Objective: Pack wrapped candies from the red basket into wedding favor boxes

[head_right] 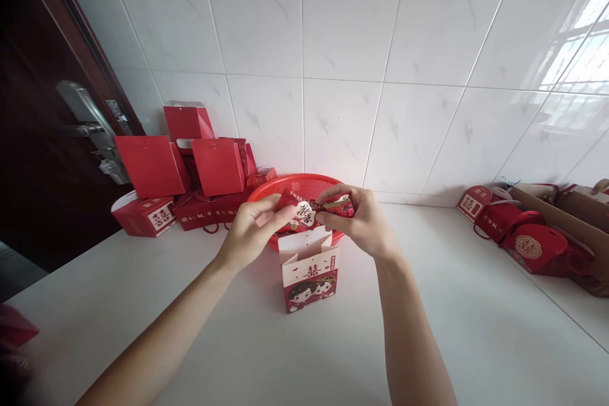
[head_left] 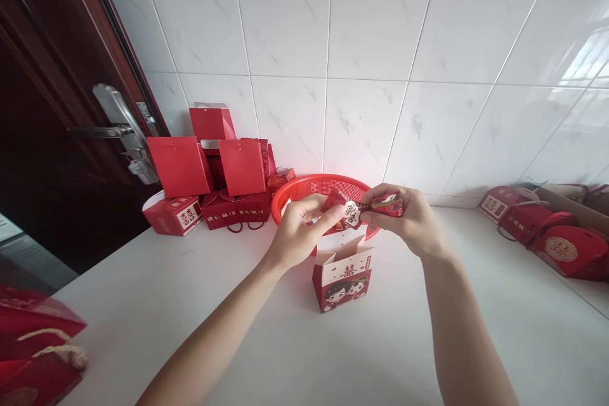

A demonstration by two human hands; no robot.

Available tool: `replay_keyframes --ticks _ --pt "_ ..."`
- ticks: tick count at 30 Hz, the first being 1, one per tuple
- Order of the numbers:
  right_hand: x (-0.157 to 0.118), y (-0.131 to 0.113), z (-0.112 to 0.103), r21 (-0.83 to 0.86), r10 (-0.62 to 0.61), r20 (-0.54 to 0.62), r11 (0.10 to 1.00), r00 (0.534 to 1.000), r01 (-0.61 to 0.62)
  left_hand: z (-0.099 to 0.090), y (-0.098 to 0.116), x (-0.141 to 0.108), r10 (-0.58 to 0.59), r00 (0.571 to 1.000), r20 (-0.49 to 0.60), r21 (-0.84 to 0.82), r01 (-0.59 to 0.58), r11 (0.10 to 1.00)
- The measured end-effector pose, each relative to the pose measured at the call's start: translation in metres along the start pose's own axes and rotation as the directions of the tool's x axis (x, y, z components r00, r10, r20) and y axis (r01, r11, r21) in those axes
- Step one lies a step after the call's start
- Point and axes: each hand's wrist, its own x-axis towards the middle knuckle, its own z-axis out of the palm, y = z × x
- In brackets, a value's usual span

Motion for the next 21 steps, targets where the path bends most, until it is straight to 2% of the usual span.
replay_keyframes --ticks 4,9,16,18,21 --pt "-0.001 -0.002 0.0 -0.008 -0.027 -0.004 1.0 1.0 0.027 0.0 -0.001 0.002 -0.018 0.999 -0.04 -0.072 0.015 0.997" --pt "-0.002 0.0 0.001 -0.005 -0.068 -0.038 0.998 0.997 0.068 0.004 -0.009 0.004 -0.093 0.995 -0.027 -0.228 0.085 0.97" --pt "0.003 0.005 0.001 0.062 0.024 -0.008 0.998 1.0 -0.024 0.008 -0.01 0.003 -0.037 0.976 -0.214 -0.194 -0.005 0.981" --pt "0.004 0.005 0.003 0.06 0.021 -0.015 0.998 1.0 -0.02 0.008 -0.01 0.003 -0.079 0.979 -0.186 -0.233 0.034 0.972" --pt "0.003 0.005 0.005 0.018 -0.01 -0.031 1.0 0.999 0.011 0.007 -0.01 0.004 -0.163 0.983 -0.082 -0.311 0.13 0.941"
